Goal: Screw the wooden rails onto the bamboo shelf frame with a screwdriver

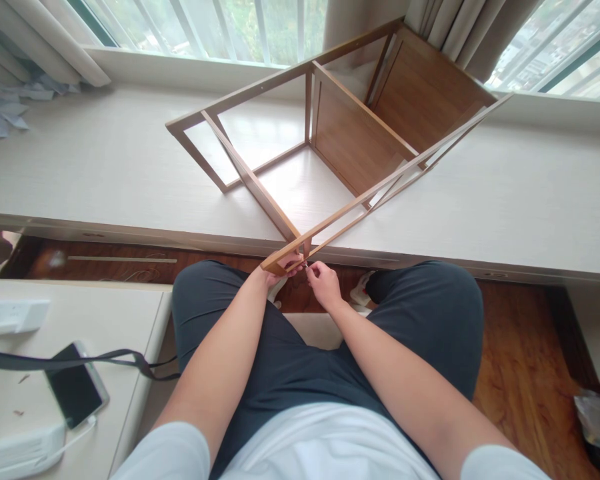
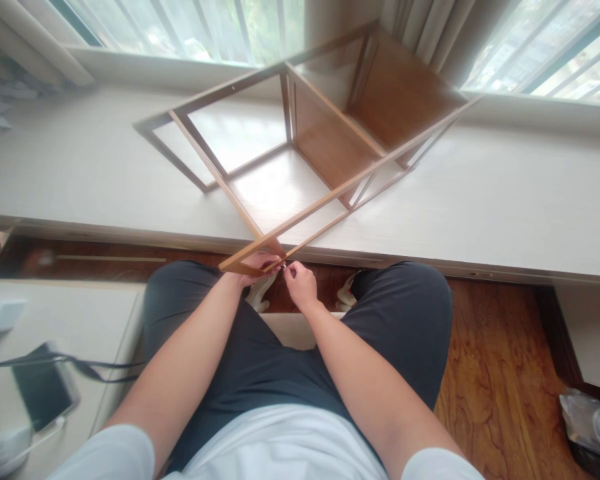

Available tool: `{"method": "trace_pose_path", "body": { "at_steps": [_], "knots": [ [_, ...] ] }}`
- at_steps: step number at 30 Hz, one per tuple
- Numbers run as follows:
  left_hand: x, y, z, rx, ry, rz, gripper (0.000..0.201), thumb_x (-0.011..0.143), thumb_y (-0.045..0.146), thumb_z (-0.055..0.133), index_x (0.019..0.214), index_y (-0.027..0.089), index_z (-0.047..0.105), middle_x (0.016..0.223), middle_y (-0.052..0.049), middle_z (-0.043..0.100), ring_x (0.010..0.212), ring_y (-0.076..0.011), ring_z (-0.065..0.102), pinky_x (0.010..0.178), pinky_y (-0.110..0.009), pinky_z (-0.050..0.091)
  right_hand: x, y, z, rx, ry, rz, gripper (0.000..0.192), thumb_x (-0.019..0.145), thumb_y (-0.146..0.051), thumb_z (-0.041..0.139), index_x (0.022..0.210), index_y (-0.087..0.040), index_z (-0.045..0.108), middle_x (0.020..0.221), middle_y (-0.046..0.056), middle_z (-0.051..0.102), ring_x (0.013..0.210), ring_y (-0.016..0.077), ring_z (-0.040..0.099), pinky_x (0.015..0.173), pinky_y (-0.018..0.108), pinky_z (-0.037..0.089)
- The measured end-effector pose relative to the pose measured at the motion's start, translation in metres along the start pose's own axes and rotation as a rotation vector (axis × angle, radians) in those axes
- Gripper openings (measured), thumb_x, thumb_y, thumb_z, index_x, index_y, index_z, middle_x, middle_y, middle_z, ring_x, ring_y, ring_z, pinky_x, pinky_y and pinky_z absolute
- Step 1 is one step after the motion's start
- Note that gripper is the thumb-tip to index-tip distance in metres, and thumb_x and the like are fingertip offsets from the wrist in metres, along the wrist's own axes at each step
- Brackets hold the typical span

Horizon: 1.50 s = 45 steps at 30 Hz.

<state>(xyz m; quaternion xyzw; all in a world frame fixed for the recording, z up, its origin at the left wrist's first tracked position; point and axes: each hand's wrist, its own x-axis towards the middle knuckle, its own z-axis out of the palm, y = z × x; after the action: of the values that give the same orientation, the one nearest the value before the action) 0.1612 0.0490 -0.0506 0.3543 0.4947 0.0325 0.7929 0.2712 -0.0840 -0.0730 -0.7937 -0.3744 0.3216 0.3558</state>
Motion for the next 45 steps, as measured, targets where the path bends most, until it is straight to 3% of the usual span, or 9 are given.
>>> {"method": "trace_pose_path", "body": {
  "at_steps": [16, 30, 39, 45],
  "knots": [
    [0.0035, -0.0030, -0.0013, 0.012, -0.006, 0.045, 0.010, 0.076, 0.023, 0.076, 0.079, 0.016, 0.068, 0.081, -0.007, 0.073, 0.066, -0.0111, 0.064, 0.052, -0.017, 0.046, 0.0028, 0.0001, 0.0002, -0.028, 0.016, -0.034, 0.021, 0.090, -0.037, 0.058, 0.076, -0.023, 0.063, 0.071, 0.000, 0.067, 0.064, 0.0161, 0.057, 0.064, 0.025, 0.039],
    [-0.0002, 0.0005, 0.0018, 0.004, 0.017, 0.001, 0.006, 0.079, 0.018, 0.071, 0.083, 0.016, 0.068, 0.080, -0.007, 0.072, 0.066, -0.0109, 0.063, 0.055, -0.017, 0.049, 0.0039, -0.0034, 0.0030, -0.116, 0.014, -0.038, 0.022, 0.094, -0.035, 0.056, 0.079, -0.023, 0.066, 0.073, 0.001, 0.068, 0.068, 0.0170, 0.060, 0.067, 0.025, 0.039],
    [0.0009, 0.0002, 0.0007, 0.060, 0.022, -0.031, 0.009, 0.089, 0.019, 0.061, 0.087, 0.011, 0.066, 0.075, -0.006, 0.070, 0.066, -0.0097, 0.060, 0.056, -0.016, 0.044, 0.0034, -0.0020, 0.0040, -0.145, -0.001, -0.040, 0.025, 0.097, -0.037, 0.053, 0.081, -0.024, 0.066, 0.072, 0.001, 0.067, 0.067, 0.0173, 0.059, 0.063, 0.025, 0.035],
    [0.0004, 0.0020, 0.0013, 0.057, 0.057, -0.075, 0.012, 0.086, 0.023, 0.067, 0.080, 0.013, 0.069, 0.074, -0.006, 0.070, 0.064, -0.0102, 0.061, 0.056, -0.017, 0.046, 0.0031, -0.0019, 0.0058, -0.123, -0.023, -0.013, 0.026, 0.099, -0.038, 0.051, 0.084, -0.025, 0.067, 0.077, 0.003, 0.070, 0.069, 0.0176, 0.062, 0.063, 0.024, 0.038]
  ]
}}
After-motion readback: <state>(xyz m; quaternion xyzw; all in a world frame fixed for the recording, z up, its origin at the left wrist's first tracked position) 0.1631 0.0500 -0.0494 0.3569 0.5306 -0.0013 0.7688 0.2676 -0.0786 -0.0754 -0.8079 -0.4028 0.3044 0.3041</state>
